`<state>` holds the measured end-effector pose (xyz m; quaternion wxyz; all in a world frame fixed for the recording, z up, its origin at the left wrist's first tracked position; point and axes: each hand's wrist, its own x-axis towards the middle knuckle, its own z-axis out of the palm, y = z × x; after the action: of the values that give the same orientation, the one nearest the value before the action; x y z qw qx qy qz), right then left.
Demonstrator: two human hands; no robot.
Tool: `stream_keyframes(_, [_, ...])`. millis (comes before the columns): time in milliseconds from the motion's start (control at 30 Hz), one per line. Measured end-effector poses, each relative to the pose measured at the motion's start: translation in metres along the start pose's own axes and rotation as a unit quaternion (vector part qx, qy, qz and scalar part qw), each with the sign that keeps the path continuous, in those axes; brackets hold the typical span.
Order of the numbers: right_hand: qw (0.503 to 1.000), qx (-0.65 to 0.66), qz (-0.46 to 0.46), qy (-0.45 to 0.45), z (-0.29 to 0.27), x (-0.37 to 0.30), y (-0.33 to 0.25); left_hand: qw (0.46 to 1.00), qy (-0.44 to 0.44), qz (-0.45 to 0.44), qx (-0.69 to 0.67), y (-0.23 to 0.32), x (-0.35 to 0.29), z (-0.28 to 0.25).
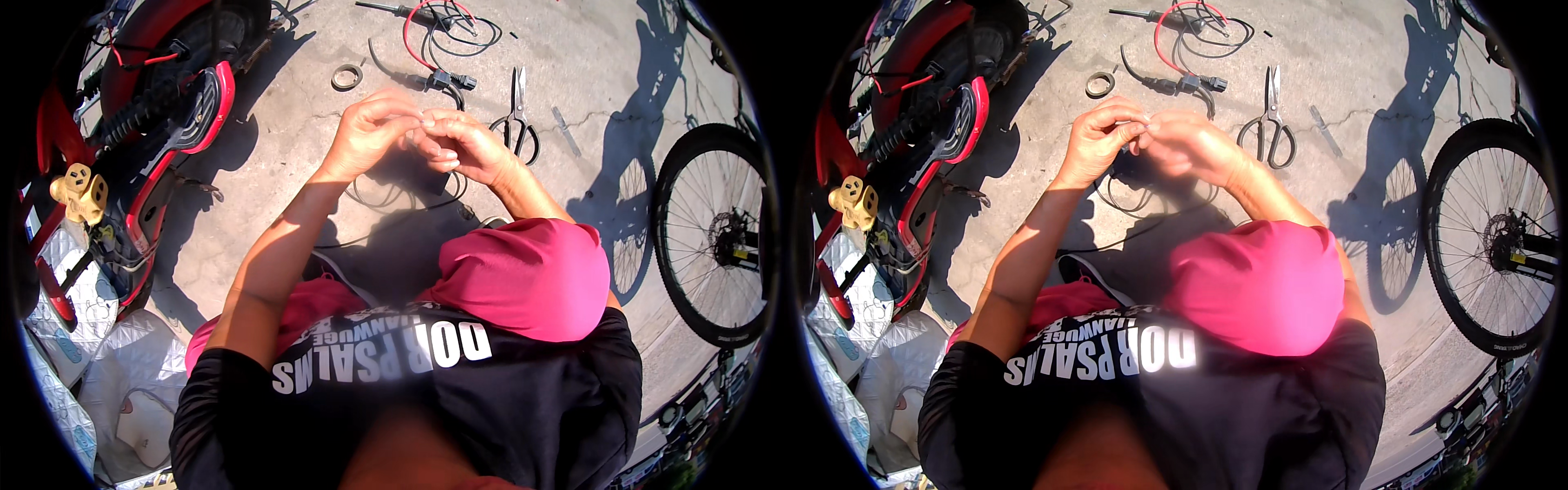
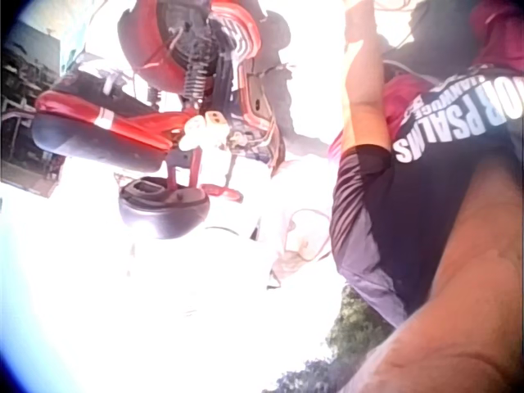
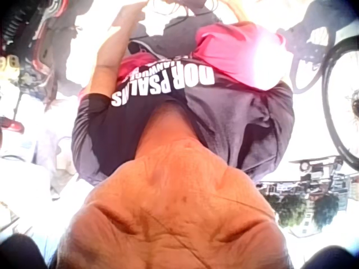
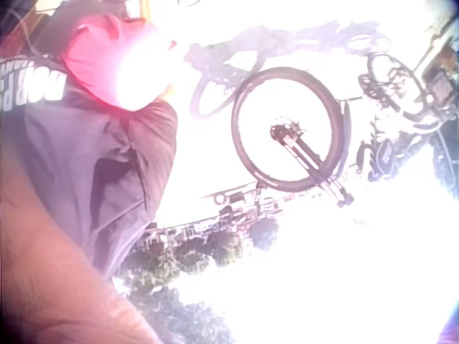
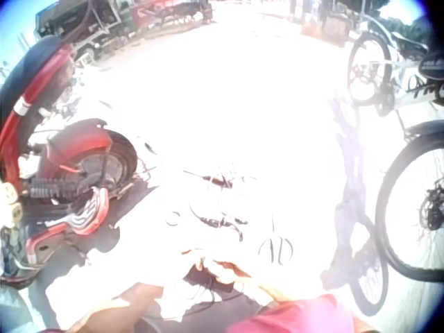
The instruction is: The person sits on the ground and uses scissors to cut and strip wires connected to a red electric scooter. They then use electrical tape to wrap and insulate the exposed wire ends.
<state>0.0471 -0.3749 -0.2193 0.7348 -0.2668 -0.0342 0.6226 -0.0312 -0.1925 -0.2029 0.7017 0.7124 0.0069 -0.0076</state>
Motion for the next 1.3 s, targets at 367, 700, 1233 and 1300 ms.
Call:
stream_keyframes(367, [0.998, 0.045, 0.042, -0.012, -0.017, 0.002, 0.003, 0.981, 0.044, 0.002, 0.191, 0.000, 0.000, 0.011])
stream_keyframes(700, [0.963, -0.199, -0.126, 0.133, 0.013, 0.009, 0.002, 0.963, 0.233, -0.072, -0.115, 0.004, 0.016, 0.040])
stream_keyframes(1233, [0.864, -0.436, -0.190, 0.168, 0.025, 0.003, 0.018, 0.954, 0.214, -0.100, -0.185, -0.007, 0.017, -0.006])
stream_keyframes(1300, [0.879, -0.397, -0.195, 0.176, 0.021, 0.003, 0.016, 0.971, 0.157, -0.090, -0.154, -0.008, 0.011, 0.000])
